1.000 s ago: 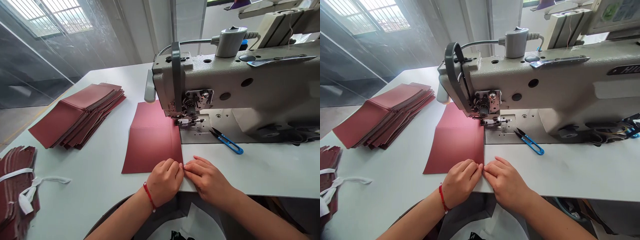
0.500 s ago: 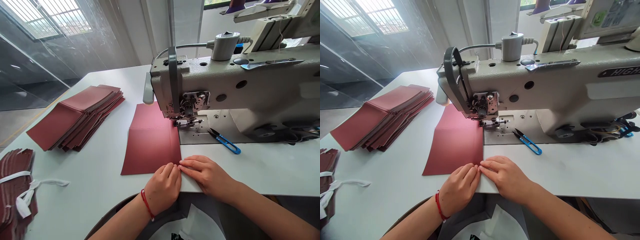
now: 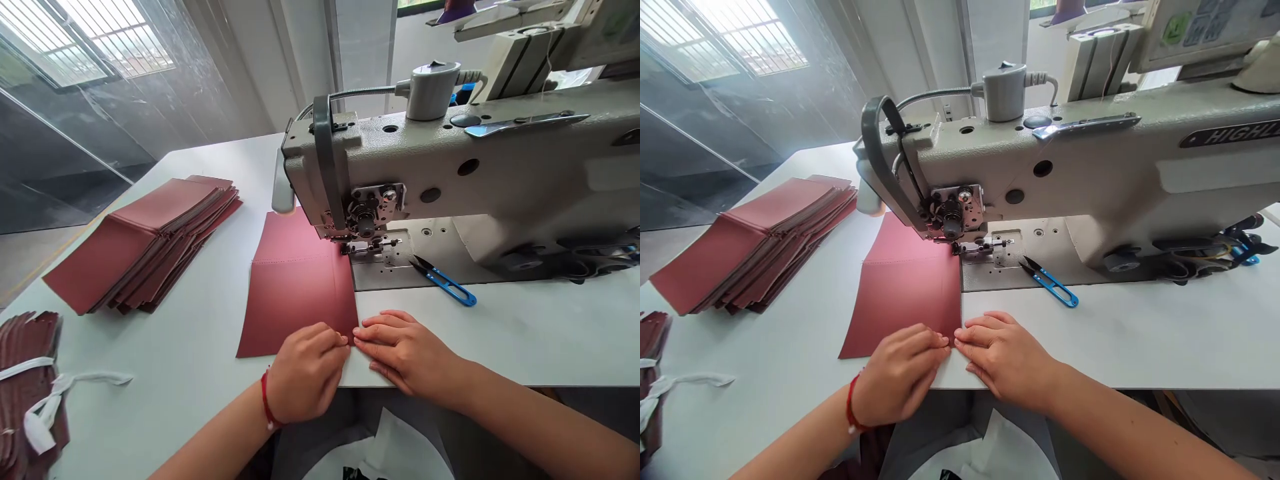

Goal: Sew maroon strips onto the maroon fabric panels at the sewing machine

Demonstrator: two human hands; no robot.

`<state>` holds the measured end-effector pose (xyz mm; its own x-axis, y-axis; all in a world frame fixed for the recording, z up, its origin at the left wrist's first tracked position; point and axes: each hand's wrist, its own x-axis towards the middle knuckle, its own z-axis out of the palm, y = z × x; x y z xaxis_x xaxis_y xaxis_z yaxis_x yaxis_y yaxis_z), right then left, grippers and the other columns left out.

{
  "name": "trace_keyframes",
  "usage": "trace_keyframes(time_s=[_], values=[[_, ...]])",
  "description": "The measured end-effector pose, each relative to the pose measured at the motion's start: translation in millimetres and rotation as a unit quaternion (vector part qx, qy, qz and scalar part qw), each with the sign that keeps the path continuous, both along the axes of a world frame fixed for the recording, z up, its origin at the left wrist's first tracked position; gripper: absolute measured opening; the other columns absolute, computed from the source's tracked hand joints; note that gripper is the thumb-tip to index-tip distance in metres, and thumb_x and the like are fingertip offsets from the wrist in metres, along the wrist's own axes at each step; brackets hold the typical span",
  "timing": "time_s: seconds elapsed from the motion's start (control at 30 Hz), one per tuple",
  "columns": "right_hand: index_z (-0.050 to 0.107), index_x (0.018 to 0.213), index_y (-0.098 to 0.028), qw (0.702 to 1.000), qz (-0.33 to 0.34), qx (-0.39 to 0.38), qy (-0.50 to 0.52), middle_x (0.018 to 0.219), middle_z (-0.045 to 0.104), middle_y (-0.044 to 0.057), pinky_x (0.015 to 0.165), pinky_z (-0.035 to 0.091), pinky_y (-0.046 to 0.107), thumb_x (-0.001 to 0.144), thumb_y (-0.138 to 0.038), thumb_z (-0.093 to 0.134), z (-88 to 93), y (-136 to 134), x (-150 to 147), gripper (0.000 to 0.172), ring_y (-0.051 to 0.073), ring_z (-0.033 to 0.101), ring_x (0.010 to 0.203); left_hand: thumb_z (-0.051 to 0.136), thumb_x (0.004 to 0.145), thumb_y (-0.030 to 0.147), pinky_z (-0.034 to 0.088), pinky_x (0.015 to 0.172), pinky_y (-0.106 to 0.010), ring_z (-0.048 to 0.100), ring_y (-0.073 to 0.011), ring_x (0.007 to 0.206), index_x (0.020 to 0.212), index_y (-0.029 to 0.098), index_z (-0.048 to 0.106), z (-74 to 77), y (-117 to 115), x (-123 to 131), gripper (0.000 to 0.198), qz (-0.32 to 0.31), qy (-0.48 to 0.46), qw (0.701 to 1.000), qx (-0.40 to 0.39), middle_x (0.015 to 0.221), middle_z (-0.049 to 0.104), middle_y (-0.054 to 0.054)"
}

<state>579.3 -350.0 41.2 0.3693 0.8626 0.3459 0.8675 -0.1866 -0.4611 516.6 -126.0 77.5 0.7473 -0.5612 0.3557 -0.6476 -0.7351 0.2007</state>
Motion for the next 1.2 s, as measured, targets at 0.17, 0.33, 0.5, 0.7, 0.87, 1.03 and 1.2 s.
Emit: trace_keyframes(time_s=[0.17,0.33,0.5,0.7,0.87,1.03,1.2], values=[[0.059,0.125,-0.017,1.000,0.010,-0.021,-0.020,0.126,0.062,0.004,0.108,0.034,0.043,0.100,-0.022,0.044,1.7,0,-2,0.030,0.022,0.053,0.118,0.060,0.085,0.031,0.036,0.104,-0.067,0.057,-0.0319,0.116,0.111,0.016,0.063,7.6,7,51,0.030,0.148,0.073,0.986,-0.007,0.122,0.065,-0.013],[0.059,0.125,-0.015,0.998,0.020,-0.044,-0.043,0.126,0.062,0.005,0.110,0.035,0.044,0.100,-0.021,0.043,6.8,0,-2,0.031,0.022,0.053,0.118,0.062,0.086,0.039,0.007,0.106,-0.081,0.040,-0.0357,0.137,0.137,0.025,0.047,-1.1,11,60,0.055,0.191,0.188,0.963,0.010,0.148,0.045,-0.010],[0.059,0.125,-0.016,0.997,0.038,-0.032,-0.058,0.123,0.063,0.005,0.112,0.036,0.042,0.100,-0.020,0.044,4.7,3,3,0.030,0.019,0.057,0.115,0.064,0.085,0.045,-0.004,0.100,-0.084,0.039,-0.0363,0.137,0.138,0.028,0.046,0.2,16,57,0.059,0.191,0.212,0.958,-0.001,0.148,0.044,-0.008],[0.058,0.128,-0.013,0.997,0.031,-0.027,-0.067,0.123,0.063,0.008,0.112,0.038,0.044,0.099,-0.017,0.046,2.1,10,11,0.032,0.020,0.058,0.113,0.064,0.084,0.049,-0.008,0.106,-0.078,0.038,-0.0333,0.139,0.140,0.029,0.045,-0.3,24,71,0.062,0.188,0.212,0.959,0.003,0.149,0.044,-0.005],[0.059,0.126,-0.014,0.997,0.017,-0.027,-0.063,0.122,0.064,0.008,0.110,0.040,0.047,0.098,-0.017,0.047,2.7,17,21,0.030,0.021,0.059,0.112,0.061,0.085,0.052,-0.004,0.101,-0.084,0.036,-0.0363,0.139,0.143,0.029,0.040,-1.4,29,86,0.066,0.196,0.218,0.956,0.020,0.151,0.041,-0.006],[0.064,0.118,-0.015,0.997,0.005,-0.027,-0.069,0.119,0.065,0.008,0.109,0.043,0.047,0.098,-0.017,0.047,3.0,23,35,0.026,0.021,0.060,0.111,0.061,0.085,0.052,0.001,0.105,-0.081,0.036,-0.0358,0.139,0.142,0.029,0.043,-1.3,33,103,0.064,0.198,0.206,0.958,0.031,0.151,0.041,-0.007],[0.063,0.120,-0.016,0.997,0.001,-0.036,-0.066,0.121,0.065,0.009,0.110,0.041,0.047,0.099,-0.020,0.045,3.8,29,51,0.027,0.021,0.060,0.112,0.062,0.085,0.050,0.005,0.099,-0.085,0.047,-0.0370,0.129,0.136,0.031,0.050,-3.6,39,120,0.056,0.194,0.194,0.961,0.024,0.142,0.052,-0.008]])
